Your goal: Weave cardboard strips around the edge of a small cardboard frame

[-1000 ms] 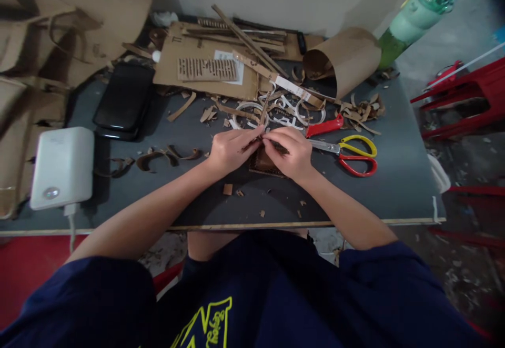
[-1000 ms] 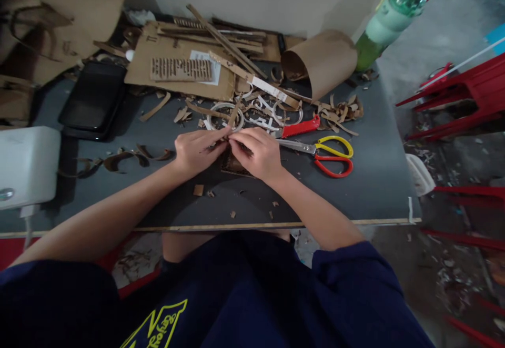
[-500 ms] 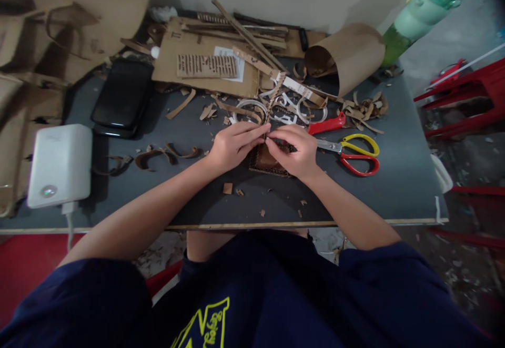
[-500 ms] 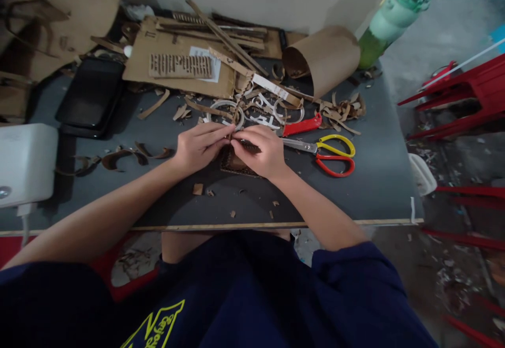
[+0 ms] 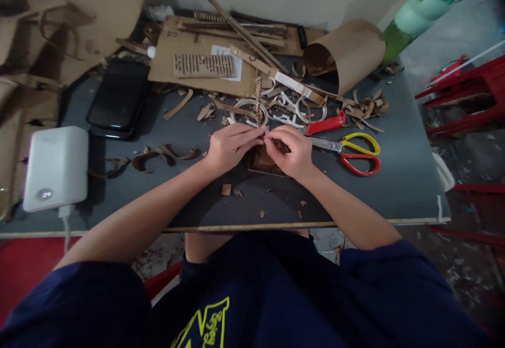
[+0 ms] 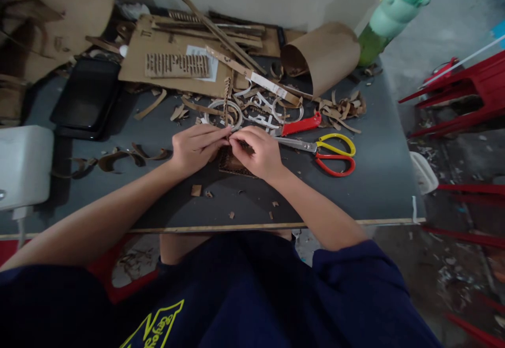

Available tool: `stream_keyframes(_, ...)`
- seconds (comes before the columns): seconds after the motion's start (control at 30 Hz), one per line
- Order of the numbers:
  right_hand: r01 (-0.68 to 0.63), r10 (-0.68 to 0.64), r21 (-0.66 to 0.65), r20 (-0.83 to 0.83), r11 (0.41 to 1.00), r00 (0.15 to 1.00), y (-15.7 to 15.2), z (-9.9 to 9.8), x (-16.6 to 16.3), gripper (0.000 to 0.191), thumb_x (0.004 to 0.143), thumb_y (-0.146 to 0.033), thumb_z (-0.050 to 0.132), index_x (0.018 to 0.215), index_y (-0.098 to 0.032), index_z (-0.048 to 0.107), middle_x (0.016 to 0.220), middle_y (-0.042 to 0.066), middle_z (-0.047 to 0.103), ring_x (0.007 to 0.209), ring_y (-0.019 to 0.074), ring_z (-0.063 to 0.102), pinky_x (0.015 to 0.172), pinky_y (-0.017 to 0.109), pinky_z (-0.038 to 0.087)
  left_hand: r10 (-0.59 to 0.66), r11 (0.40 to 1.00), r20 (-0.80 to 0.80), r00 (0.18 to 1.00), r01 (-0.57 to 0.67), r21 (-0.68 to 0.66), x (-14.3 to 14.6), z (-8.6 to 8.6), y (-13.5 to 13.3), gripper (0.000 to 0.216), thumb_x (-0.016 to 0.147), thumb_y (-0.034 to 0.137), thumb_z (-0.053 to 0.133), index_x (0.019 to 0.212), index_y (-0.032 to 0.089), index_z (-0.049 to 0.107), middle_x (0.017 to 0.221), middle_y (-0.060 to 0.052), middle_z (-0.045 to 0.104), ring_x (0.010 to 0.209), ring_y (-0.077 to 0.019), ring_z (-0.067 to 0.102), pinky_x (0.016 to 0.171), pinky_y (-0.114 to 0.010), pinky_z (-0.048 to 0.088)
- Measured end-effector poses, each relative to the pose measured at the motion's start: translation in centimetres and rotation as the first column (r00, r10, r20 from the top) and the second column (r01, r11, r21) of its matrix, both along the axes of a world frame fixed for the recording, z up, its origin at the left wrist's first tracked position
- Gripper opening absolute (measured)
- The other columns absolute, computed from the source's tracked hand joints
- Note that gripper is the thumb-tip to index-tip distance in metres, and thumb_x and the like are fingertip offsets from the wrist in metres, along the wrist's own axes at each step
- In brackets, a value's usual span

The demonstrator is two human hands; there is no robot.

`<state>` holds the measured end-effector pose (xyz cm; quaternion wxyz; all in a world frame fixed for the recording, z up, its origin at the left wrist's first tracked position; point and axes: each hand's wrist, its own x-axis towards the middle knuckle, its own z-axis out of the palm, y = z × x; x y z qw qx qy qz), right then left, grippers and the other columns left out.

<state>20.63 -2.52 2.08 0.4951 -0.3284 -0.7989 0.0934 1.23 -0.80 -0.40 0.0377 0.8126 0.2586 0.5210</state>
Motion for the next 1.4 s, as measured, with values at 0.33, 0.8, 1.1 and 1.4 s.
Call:
stream_keyframes(0.33, -0.041, 0.040, -0.155, -0.014, 0.987, 0.999, -0.1, -0.1, 0.0, 0.010, 0.093, -0.019, 0.056, 0.085, -0.019, 0.063, 0.081, 0.002, 0.068, 0.067, 0.0096, 0.063, 0.057, 0.021, 0.050, -0.010, 0.997, -0.015, 1.000, 0.012, 0.082, -0.1, 0.0, -0.2, 0.038, 0.091, 0.017, 0.073, 0.129, 0.021, 0.069, 0.102, -0.006, 0.078, 0.088, -0.0127, 0.074, 0.081, -0.021, 0.060)
stream_keyframes(0.8, 0.100, -0.105, 0.056, 0.100, 0.993, 0.989, -0.6, 0.3, 0.3, 0.011, 0.086, -0.016, 0.061, 0.087, -0.022, 0.069, 0.083, 0.004, 0.077, 0.076, 0.0175, 0.071, 0.074, 0.031, 0.059, 0.084, 0.995, -0.061, 0.995, -0.081, 0.054, 0.1, 0.3, -0.5, 0.018, 0.095, 0.028, 0.070, 0.110, 0.021, 0.076, 0.095, -0.002, 0.079, 0.081, -0.0117, 0.075, 0.077, -0.020, 0.061)
stream_keyframes(1.1, 0.113, -0.129, -0.226, -0.055, 0.967, 0.990, -0.7, 0.7, -0.4, 0.013, 0.085, -0.023, 0.062, 0.075, -0.023, 0.070, 0.069, -0.003, 0.073, 0.067, 0.0150, 0.069, 0.073, 0.032, 0.051, 0.174, 0.978, -0.034, 0.984, -0.168, 0.125, 0.2, 1.2, -0.7, 0.009, 0.090, 0.026, 0.074, 0.087, 0.020, 0.068, 0.085, 0.000, 0.078, 0.096, -0.0200, 0.077, 0.087, -0.031, 0.059)
stream_keyframes(1.4, 0.124, -0.137, -0.214, -0.044, 0.969, 0.990, -0.9, 0.7, -0.1, 0.012, 0.085, -0.025, 0.063, 0.078, -0.023, 0.072, 0.072, -0.002, 0.075, 0.070, 0.0162, 0.070, 0.073, 0.032, 0.052, 0.193, 0.979, -0.145, 0.970, -0.180, 0.093, 0.4, 1.2, -0.7, 0.008, 0.095, 0.026, 0.067, 0.090, 0.019, 0.068, 0.084, -0.003, 0.075, 0.076, -0.0156, 0.069, 0.071, -0.027, 0.056)
